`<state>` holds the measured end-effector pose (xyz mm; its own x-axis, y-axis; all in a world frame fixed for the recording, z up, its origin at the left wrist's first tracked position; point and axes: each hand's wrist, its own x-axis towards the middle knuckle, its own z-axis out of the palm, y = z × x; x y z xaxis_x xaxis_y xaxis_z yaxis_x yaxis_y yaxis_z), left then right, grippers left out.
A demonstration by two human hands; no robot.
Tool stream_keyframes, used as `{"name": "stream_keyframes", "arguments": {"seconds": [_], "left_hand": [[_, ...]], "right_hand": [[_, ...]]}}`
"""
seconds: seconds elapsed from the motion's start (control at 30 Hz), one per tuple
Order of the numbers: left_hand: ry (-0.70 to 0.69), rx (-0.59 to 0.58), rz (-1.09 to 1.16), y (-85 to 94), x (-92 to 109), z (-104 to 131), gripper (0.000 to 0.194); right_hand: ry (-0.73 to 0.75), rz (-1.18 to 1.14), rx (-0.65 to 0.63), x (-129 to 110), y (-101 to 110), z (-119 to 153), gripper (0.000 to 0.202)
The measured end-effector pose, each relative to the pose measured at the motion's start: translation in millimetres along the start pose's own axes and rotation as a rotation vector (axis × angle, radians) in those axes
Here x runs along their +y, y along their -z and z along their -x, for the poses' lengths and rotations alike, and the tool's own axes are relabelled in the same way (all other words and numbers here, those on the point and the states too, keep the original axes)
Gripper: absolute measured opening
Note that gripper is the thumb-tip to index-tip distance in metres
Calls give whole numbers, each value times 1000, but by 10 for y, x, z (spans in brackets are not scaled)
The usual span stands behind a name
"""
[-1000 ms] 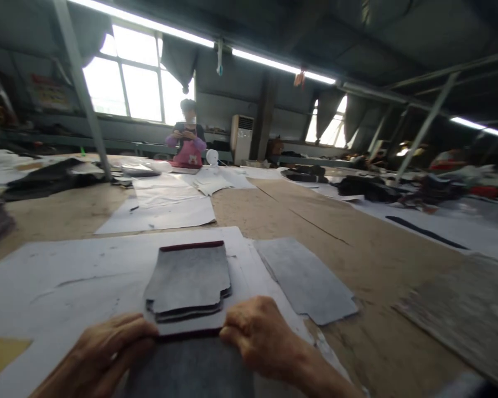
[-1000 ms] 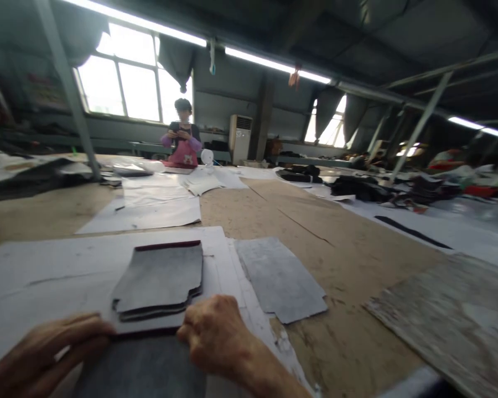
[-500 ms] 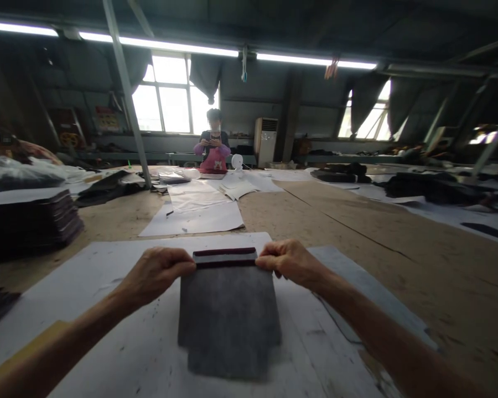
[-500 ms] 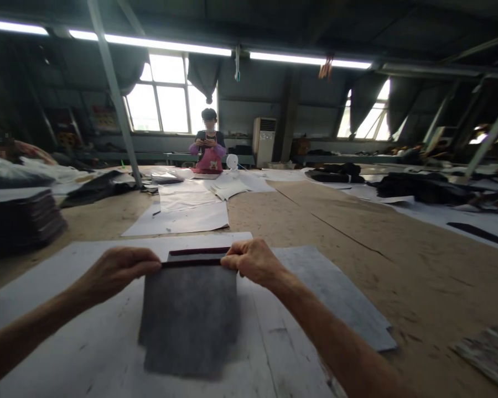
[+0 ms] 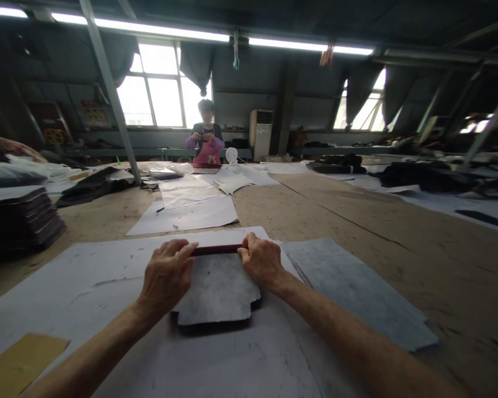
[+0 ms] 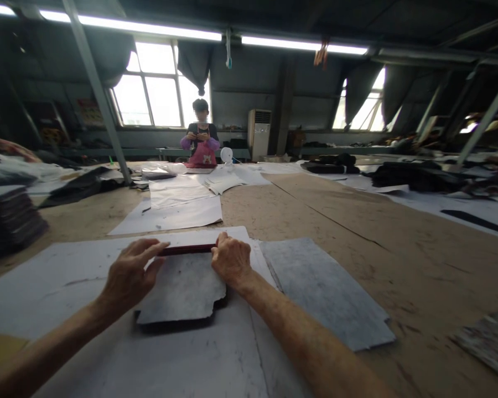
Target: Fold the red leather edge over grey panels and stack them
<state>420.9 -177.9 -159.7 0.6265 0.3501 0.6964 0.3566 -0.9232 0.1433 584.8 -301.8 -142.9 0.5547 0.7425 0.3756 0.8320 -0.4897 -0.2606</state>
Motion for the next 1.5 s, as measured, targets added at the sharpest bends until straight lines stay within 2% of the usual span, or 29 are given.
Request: {"name": "stream_keyframes", "arguments": {"seconds": [0.13,0.2,0.33,0.5,0.6,0.7,0.8,0.87,0.93,1.03,1.13,1.3,1.37,1.5], "left_hand": [[-230,-205,101,9,291,123,25],[-240,-276,113,-16,319,164,28],[-227,-285,103,-103,247,195,35],[-310,-219,-31,-102,284,222,32],[-353,-140,-132,-41,342,201,28],[-424,-31,-170,41,427,172,28],[-478,25,-76,116,620,198,26],[-506,-36,55,135,816,257,25],[-524,-163,209,116,1037,328,27],[-533,-347,407,30,1339,397,27],[-525,-447,492,-69,1553,375,18],[-456,-558,495,-183,1759,209,18],[-461,-568,482,-226,1811,148,20],[-447,-550,490,-316,1874,98,24]], "right_hand": [[4,24,-23,-14,10,-24,25],[0,36,-49,44,71,-56,26],[-24,78,-89,356,338,39,26],[-11,170,-144,801,782,645,19],[29,241,-173,930,914,1054,20],[92,283,-188,991,891,1296,13],[152,313,-174,1046,790,1367,11],[189,323,-171,1075,729,1377,13],[220,325,-172,1090,691,1386,14],[247,315,-171,1101,681,1390,14],[217,291,-145,1150,712,1336,14],[114,239,-93,1244,800,1247,19],[145,223,-101,1229,830,1294,13],[231,224,-114,1175,823,1464,15]]}}
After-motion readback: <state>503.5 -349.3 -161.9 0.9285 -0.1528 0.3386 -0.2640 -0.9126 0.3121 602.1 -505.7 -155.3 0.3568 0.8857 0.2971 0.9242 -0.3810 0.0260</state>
